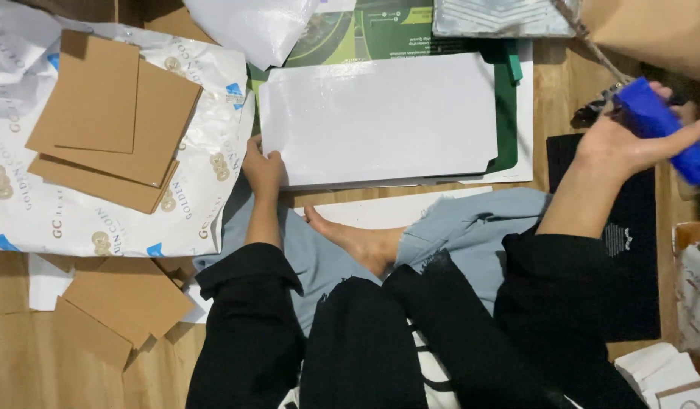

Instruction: Applying a liquid coating to individual sheets of paper using a small paint roller.

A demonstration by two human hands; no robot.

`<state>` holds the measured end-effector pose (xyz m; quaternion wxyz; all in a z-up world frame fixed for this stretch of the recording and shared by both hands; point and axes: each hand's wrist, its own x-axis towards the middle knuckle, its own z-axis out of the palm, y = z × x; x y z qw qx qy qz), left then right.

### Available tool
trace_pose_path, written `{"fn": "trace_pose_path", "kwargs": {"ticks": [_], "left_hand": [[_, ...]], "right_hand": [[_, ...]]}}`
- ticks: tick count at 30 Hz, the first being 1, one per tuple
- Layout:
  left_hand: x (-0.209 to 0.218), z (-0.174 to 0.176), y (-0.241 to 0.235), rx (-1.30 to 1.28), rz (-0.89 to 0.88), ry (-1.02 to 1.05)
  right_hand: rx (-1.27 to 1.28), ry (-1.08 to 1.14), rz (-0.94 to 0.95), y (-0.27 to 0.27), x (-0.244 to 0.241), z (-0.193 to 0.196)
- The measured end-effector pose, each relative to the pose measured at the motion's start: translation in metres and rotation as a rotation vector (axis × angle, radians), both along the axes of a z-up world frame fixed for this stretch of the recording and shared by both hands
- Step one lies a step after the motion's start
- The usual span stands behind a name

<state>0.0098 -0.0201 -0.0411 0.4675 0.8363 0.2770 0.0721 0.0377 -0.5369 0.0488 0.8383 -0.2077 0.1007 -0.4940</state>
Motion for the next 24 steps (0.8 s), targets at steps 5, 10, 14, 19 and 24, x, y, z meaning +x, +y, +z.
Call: {"fn": "trace_pose_path", "kwargs": {"ticks": [5, 10, 14, 19, 24], "left_hand": [[0.007, 0.004, 0.007, 0.004, -0.002, 0.089], [0.020, 0.061, -0.007, -0.183, 0.031, 0.337], [0.048, 0.055, 0.001, -0.082, -0.069, 0.419], [0.077, 0.027, 0.016, 0.101, -0.191, 0.542], [0.082, 0.026, 0.012, -0.056, -0.074, 0.539]], "right_hand": [[0.580, 0.243, -0.009, 0.042, -0.003, 0.019], [0.537, 0.234, 0.034, 0.016, 0.006, -0.007], [0.568, 0.320, 0.133, 0.014, 0.003, -0.006], [0.568, 0.398, 0.180, 0.011, 0.002, -0.005], [0.579, 0.468, 0.189, 0.014, 0.001, 0.008]]}}
